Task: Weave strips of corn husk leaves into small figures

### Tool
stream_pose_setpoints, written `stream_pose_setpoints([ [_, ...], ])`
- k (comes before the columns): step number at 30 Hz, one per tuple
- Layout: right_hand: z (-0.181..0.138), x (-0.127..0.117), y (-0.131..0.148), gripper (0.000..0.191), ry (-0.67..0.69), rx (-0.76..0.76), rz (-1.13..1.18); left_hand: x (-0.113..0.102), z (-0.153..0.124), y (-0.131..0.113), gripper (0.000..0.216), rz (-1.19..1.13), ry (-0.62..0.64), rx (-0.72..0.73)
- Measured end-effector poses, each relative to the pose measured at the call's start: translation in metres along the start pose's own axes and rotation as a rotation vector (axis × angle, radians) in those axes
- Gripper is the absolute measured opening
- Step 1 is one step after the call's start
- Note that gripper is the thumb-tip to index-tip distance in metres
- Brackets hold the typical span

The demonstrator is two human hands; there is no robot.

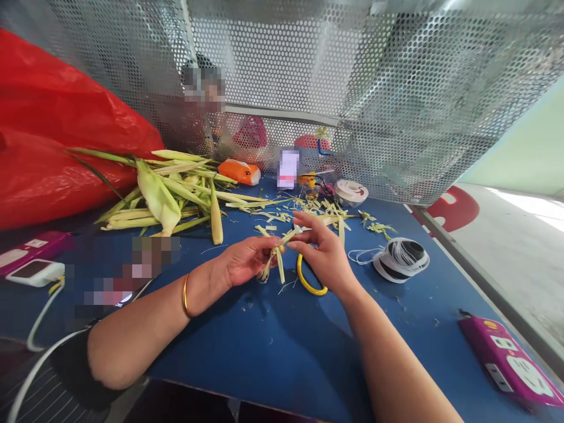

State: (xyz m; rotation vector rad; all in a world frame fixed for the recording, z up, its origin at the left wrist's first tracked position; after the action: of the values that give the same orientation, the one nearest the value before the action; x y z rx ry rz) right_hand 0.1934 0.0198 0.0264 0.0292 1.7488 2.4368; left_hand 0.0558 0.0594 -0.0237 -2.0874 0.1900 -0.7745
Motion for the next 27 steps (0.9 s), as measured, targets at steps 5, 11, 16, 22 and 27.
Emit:
stream_pose_setpoints([
  [5, -0.002, 0.003, -0.002, 0.022, 0.106, 0.009, -0.149, 0.005, -0.002, -0.001, 0.015, 0.057, 0.062, 0.024],
  [11, -0.005, 0.002, 0.002, 0.02, 0.096, 0.064, -0.155, 0.01, -0.007, -0.004, 0.027, 0.151, 0.14, 0.012],
  [16, -0.007, 0.004, 0.0, 0.021, 0.041, 0.169, -0.064, 0.01, -0.01, -0.007, 0.023, 0.225, 0.127, 0.033],
  [22, -0.005, 0.009, 0.009, 0.021, 0.141, -0.102, -0.301, 0.006, -0.01, -0.006, 0.012, 0.145, 0.006, -0.051],
  [27, -0.007, 0.009, 0.022, 0.012, 0.204, -0.291, -0.487, 0.006, -0.011, -0.005, 0.014, 0.216, 0.051, -0.128],
])
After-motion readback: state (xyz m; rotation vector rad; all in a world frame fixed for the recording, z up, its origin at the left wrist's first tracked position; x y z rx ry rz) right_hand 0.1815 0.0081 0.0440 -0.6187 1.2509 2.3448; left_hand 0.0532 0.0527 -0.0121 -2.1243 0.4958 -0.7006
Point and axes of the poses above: each hand's wrist, its own z-axis towards the middle knuckle, its own x-axis out of the palm, y = z × x, the point moved 6 cm from there along z, towards the middle knuckle, and after that the axes turned 5 degrees about z, right-handed, at the moved point
